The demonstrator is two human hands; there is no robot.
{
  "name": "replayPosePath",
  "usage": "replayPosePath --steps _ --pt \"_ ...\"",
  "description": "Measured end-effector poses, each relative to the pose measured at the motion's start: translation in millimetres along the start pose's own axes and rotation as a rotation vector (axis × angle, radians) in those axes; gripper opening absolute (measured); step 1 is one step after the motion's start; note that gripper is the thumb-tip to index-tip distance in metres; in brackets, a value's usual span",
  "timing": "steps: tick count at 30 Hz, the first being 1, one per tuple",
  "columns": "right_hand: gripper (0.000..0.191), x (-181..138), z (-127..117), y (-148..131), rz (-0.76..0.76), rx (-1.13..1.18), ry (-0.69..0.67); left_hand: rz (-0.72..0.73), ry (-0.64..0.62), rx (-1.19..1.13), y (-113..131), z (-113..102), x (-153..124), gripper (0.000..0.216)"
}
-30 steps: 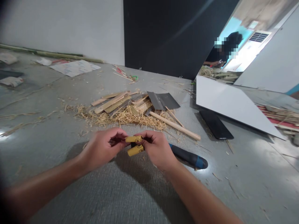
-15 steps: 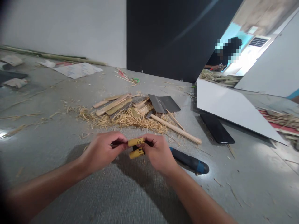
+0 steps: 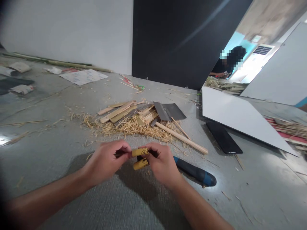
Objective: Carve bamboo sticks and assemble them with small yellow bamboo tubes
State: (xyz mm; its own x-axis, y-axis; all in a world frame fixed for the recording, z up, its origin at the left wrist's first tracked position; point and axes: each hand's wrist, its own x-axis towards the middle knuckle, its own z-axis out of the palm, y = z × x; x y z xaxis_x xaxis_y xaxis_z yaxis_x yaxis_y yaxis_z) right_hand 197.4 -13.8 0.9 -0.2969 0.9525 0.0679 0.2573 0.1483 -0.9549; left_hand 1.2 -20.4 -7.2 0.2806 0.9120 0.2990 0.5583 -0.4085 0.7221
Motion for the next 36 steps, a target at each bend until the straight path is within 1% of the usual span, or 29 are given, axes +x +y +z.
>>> replayPosePath --steps 2,7,10,12,14,17,20,22,24,26,29,31,33,36 --pt "0.016 -1 1 -3 -0.024 -0.04 -0.011 -0.006 -0.008 -0.008 0 0 -1 0.009" --pt "0.013 -4 0 -3 0.006 -0.05 0.102 -0.001 -0.029 -0.024 1 0 0 0.004" --pt "0.011 -3 -5 0 0.006 0.011 0.196 0.03 -0.057 0.073 -1 -4 2 0.013" --pt "0.009 -1 -9 3 0.024 0.069 0.258 0.077 -0.085 0.162 -3 -7 5 0.026" --pt "0.006 1 -12 5 0.049 0.125 0.285 0.128 -0.093 0.205 -5 -8 6 0.035" --pt "0.006 3 -14 7 0.047 0.156 0.253 0.174 -0.06 0.223 -7 -9 7 0.035" --pt "0.011 3 -13 5 0.001 0.1 0.145 0.203 -0.027 0.251 -9 -8 7 0.034" --pt "0.013 2 -13 5 -0.005 0.065 0.096 0.215 -0.031 0.26 -10 -8 6 0.034" --pt "0.012 2 -13 5 0.001 0.044 0.111 0.223 -0.039 0.26 -9 -7 6 0.036" --pt "0.011 2 -14 7 -0.001 0.039 0.163 0.225 -0.041 0.26 -8 -7 5 0.035" --pt "0.01 3 -16 8 0.018 0.08 0.235 0.24 -0.021 0.261 -5 -7 5 0.034" --pt "0.009 4 -17 8 0.052 0.117 0.253 0.254 0.002 0.262 -5 -8 4 0.034" --pt "0.01 4 -18 9 0.056 0.14 0.231 0.254 0.016 0.272 -6 -8 4 0.034" --pt "0.014 4 -18 10 -0.005 0.113 0.116 0.231 -0.001 0.288 -8 -8 4 0.035"
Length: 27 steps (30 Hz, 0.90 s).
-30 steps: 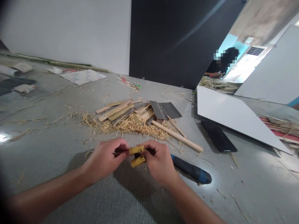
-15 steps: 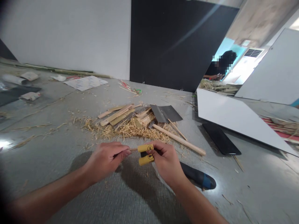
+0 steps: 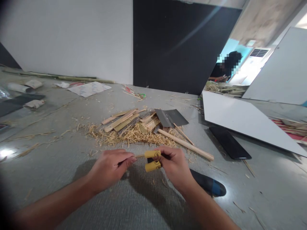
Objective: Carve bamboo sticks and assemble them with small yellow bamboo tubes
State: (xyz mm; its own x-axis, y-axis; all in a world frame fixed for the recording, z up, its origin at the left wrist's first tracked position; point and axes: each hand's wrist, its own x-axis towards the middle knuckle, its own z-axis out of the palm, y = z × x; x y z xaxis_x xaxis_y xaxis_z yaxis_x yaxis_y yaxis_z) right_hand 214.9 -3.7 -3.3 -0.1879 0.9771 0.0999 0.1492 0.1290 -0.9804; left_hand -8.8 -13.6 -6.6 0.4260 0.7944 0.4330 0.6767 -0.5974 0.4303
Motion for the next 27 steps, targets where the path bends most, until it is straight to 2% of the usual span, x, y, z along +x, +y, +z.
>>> replayPosePath --steps 3,10,17,22,27 --pt "0.016 -1.0 0.0 0.4 -0.039 -0.048 -0.086 -0.009 -0.031 0.002 -1.0 0.3 0.0 0.037" --pt "0.011 1.6 -1.7 2.8 0.043 0.039 0.099 0.013 -0.019 -0.007 -0.3 -0.2 0.4 0.034" --pt "0.016 1.1 1.0 0.8 -0.086 -0.163 -0.08 0.007 -0.018 0.011 -4.3 3.5 -0.5 0.038" --pt "0.017 -1.4 0.9 1.7 -0.061 -0.182 0.013 -0.005 -0.048 0.001 -2.0 3.7 -0.9 0.037" --pt "0.017 -3.0 1.1 2.5 -0.046 -0.189 0.128 0.001 -0.011 -0.017 -0.7 2.2 -0.4 0.036"
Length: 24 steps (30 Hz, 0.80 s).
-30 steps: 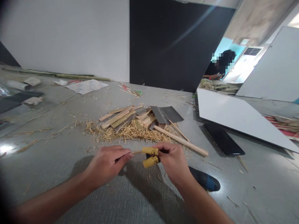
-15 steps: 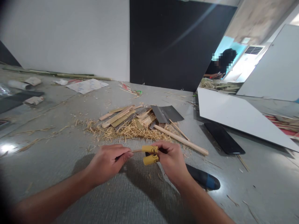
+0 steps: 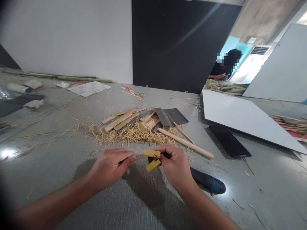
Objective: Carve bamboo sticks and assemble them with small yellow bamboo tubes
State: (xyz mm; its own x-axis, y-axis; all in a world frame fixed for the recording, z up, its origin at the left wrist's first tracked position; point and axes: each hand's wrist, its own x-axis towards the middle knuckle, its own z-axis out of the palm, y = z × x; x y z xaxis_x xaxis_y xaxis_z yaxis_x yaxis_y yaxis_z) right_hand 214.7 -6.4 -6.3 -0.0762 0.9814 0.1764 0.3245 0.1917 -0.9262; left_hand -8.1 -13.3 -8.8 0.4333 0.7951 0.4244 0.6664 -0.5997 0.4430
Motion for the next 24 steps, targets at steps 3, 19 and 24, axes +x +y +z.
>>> replayPosePath --steps 3,19,24 --pt "0.017 0.5 0.6 1.5 0.014 0.021 0.014 -0.009 0.012 -0.006 -0.9 0.2 -0.1 0.035" --pt "0.011 -0.6 0.8 -1.9 -0.064 0.051 -0.058 0.009 0.026 -0.013 -0.4 -0.3 -0.6 0.033" --pt "0.017 -0.5 2.4 -4.9 -0.099 0.013 -0.172 0.01 -0.002 0.003 -0.4 0.8 -0.7 0.035"
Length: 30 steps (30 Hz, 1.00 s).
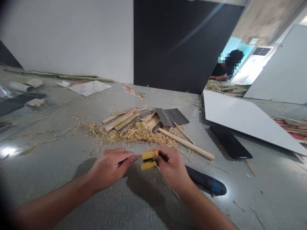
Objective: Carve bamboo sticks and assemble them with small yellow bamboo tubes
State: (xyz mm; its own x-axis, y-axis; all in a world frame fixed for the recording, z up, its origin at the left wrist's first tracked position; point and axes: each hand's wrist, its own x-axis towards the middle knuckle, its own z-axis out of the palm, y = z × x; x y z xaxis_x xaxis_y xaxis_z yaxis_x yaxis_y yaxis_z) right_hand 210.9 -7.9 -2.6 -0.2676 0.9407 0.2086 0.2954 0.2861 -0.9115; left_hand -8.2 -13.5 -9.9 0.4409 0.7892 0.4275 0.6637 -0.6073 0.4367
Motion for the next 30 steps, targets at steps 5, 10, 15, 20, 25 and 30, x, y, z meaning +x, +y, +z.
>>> replayPosePath --steps 5,10,15,20,25,30 --pt "0.014 0 -1 7 0.094 0.052 0.163 -0.007 -0.005 -0.014 2 0 1 0.031" --pt "0.014 2 -3 5 0.189 0.115 0.158 -0.009 0.014 -0.001 0 -2 0 0.035" --pt "0.014 2 -3 -2 0.057 0.073 -0.038 -0.003 -0.004 -0.01 1 -2 0 0.035" --pt "0.011 2 -4 3 0.113 0.099 0.121 0.001 0.008 0.005 1 -2 1 0.035" --pt "0.016 2 -2 -1 0.042 0.084 0.084 0.002 0.011 0.009 2 -2 0 0.035" --pt "0.013 2 -1 -5 0.033 0.052 0.019 0.013 -0.003 0.026 2 -2 0 0.034"
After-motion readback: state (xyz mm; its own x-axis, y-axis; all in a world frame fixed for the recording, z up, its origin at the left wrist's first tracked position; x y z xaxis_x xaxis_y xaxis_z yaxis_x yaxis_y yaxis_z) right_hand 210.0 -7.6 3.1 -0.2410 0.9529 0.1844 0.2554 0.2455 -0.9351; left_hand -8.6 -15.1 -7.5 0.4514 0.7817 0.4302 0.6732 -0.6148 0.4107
